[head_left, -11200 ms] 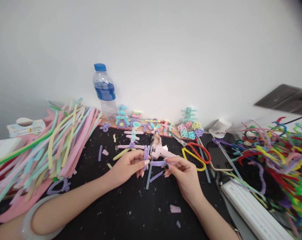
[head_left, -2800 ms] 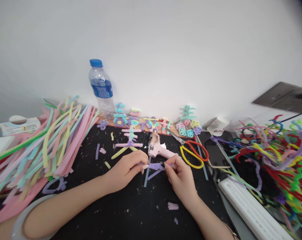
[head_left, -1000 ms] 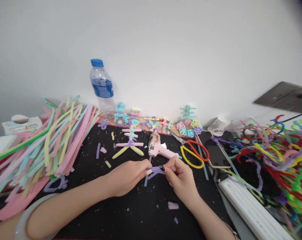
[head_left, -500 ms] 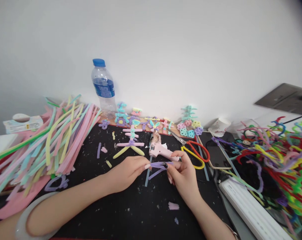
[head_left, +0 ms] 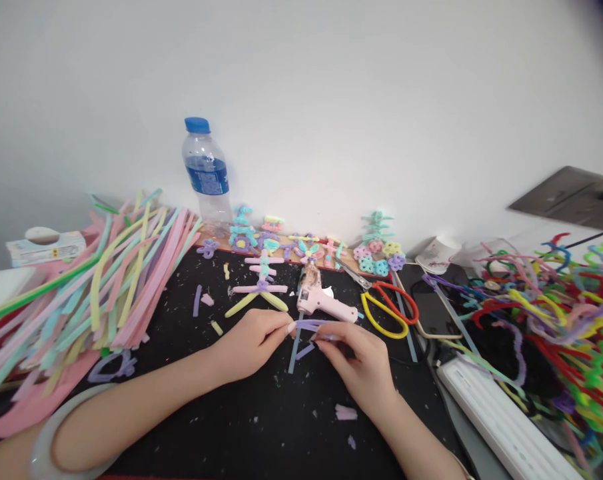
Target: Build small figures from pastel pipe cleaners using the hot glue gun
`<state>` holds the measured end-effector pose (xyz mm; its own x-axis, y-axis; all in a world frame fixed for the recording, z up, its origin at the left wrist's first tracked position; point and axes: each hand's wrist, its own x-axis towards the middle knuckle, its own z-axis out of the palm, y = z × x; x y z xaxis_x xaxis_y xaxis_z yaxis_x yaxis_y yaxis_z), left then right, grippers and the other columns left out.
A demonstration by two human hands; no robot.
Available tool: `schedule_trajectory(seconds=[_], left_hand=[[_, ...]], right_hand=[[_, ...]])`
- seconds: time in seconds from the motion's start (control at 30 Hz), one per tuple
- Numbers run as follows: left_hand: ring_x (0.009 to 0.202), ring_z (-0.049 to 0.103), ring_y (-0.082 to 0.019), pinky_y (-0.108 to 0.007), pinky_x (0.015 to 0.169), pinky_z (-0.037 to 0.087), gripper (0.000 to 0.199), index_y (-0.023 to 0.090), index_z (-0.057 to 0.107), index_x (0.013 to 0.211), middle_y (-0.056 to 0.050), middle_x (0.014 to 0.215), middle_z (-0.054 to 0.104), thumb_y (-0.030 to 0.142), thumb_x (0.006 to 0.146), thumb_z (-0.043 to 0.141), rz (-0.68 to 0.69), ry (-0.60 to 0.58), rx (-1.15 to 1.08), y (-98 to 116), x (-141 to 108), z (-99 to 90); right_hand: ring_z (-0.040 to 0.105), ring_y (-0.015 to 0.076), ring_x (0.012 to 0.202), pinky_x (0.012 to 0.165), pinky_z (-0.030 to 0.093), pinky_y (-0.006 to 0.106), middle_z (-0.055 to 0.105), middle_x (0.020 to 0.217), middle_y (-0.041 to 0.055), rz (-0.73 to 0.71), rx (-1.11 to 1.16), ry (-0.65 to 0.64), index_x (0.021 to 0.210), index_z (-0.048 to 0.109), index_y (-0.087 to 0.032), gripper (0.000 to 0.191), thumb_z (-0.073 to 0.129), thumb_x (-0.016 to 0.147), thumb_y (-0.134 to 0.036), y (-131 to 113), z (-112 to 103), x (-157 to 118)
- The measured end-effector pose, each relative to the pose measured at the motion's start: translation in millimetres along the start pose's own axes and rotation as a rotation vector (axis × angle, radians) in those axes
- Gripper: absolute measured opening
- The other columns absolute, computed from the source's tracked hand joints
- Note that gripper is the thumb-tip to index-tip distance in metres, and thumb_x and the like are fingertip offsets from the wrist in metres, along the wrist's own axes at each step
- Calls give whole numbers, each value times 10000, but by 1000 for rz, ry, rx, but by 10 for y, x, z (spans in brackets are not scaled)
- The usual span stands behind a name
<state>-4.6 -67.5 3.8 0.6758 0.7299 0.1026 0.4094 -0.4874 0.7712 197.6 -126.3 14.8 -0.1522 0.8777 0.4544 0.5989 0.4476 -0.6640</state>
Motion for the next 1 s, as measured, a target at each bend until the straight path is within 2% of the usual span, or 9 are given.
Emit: schedule_trajectory(seconds=[0.13,0.3,0.43,0.57,0.63,0.8,1.0], left_hand=[[658,534,-135,-239,637,380,330,166,588,783,-7,708,593,265,955,323,110,-78,19,-5,-10,-1],[706,557,-140,-238,686,393,330,172,606,832,-19,757,617,257,961,315,169,-178,13,14,-24,-16],[715,564,-133,-226,700,393,329,173,614,841,-13,763,623,261,962,321,162,-181,-6,21,-26,-30],[715,563,-124,-216,703,391,329,167,618,844,-6,763,625,252,962,323,146,-182,-22,20,-18,-35],[715,562,-124,-217,704,392,332,165,622,842,-6,765,628,243,962,322,141,-177,-28,19,-15,-34],[712,564,-133,-230,695,392,331,162,620,835,-12,761,631,242,960,325,127,-169,-12,11,-11,-23],[704,555,-141,-243,680,390,349,162,605,819,-21,754,621,274,964,307,139,-178,9,0,-8,-9]], right_hand=[[625,177,749,651,522,288,671,796,39,8,-1,7,915,673,-210,138,642,793,-153,-2,-20,14],[573,202,825,712,502,334,631,829,46,23,-3,-5,958,666,-230,209,666,769,-141,16,-41,28],[558,204,855,762,474,352,630,869,50,-38,-27,-60,941,674,-224,166,647,799,-142,48,-39,51],[522,220,907,755,453,365,558,1005,81,-97,-157,11,966,705,-241,194,619,821,-145,70,-38,46],[504,229,919,770,438,382,570,1017,79,-161,-226,2,960,713,-252,189,607,834,-159,66,-48,37],[489,217,855,764,418,389,619,949,63,-228,-335,-46,996,706,-267,232,552,863,-155,16,-64,30],[516,188,748,671,452,333,578,814,63,-241,-327,-64,950,717,-232,261,493,867,-127,-22,-15,23]])
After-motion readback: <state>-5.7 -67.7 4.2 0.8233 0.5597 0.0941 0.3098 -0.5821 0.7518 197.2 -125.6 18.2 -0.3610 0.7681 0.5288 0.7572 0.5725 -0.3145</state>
